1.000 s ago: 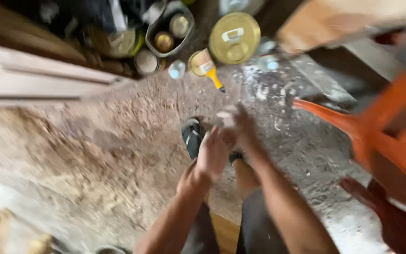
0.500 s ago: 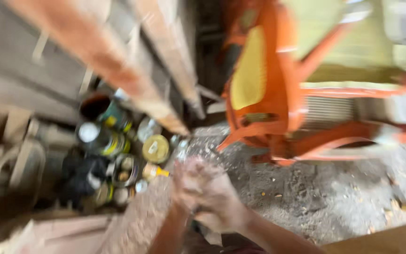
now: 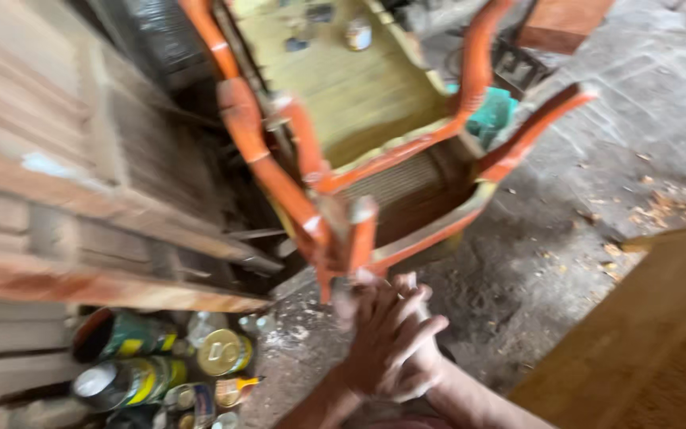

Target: The person applies a liquid finish to the surfaces of a wooden drawer using a brush, dipping the brush into a small container and spreading the coating across the exterior and edges of the wooden panels.

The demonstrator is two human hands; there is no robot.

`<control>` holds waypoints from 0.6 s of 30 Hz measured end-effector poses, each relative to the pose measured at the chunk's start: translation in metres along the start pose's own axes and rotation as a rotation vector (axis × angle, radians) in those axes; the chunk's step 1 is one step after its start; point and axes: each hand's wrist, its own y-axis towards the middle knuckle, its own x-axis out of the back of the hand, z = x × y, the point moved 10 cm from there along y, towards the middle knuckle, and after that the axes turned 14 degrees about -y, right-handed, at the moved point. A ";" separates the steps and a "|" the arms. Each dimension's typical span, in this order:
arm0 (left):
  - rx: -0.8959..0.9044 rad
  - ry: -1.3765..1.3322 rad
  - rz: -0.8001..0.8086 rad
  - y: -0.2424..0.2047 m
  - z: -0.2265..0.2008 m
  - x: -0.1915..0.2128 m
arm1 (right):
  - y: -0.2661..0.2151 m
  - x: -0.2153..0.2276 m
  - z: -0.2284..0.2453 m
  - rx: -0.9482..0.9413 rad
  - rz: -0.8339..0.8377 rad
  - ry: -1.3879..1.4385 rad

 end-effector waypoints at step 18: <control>0.296 -0.007 -0.190 0.183 0.183 -0.234 | -0.078 0.392 0.335 0.209 -0.781 -0.989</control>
